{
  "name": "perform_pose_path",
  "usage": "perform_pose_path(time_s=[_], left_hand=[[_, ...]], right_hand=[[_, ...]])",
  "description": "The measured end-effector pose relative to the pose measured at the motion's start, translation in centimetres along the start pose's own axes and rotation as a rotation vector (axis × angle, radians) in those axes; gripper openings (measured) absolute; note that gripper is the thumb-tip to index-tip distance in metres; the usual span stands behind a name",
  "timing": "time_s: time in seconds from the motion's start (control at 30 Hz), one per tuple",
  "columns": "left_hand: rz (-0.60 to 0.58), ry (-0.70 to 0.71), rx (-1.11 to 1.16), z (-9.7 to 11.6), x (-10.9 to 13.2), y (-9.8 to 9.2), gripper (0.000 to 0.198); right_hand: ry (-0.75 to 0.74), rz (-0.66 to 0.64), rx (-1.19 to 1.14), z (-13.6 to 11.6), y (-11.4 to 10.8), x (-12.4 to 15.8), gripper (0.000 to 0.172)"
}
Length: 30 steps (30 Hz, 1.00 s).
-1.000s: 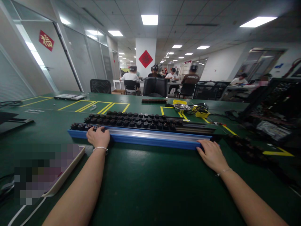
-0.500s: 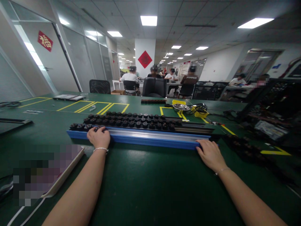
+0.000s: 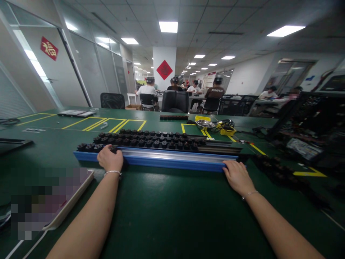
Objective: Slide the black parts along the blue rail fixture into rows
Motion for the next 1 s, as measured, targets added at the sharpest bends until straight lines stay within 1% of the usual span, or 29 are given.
perform_pose_path(time_s=[0.13,0.33,0.47,0.7,1.0], left_hand=[[-0.025,-0.071,-0.053,-0.18,-0.37,-0.15,0.051],[-0.082,-0.039,-0.098,-0.11,-0.42,-0.08,0.044],[-0.097,-0.038,-0.11,0.0,-0.45,-0.37,0.044],[-0.112,-0.064,-0.077,0.19,-0.28,-0.73,0.045],[-0.088,-0.093,-0.018,-0.13,-0.25,-0.58,0.05]], right_hand=[[0.017,0.004,-0.01,0.13,0.17,-0.07,0.03],[0.008,0.001,-0.014,0.35,0.4,-0.05,0.029],[-0.003,0.014,-0.014,0.47,0.47,-0.01,0.029],[0.016,0.02,-0.017,0.51,0.48,-0.04,0.027],[0.034,-0.014,-0.029,0.75,0.47,-0.16,0.026]])
Point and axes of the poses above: each hand's wrist, its own x-axis away from the middle knuckle, its own y-axis out of the palm, z = x × y, the point moved 3 cm from there along -x, towards the middle knuckle, and after that the axes turned 9 degrees about z, right-handed, at the moved point
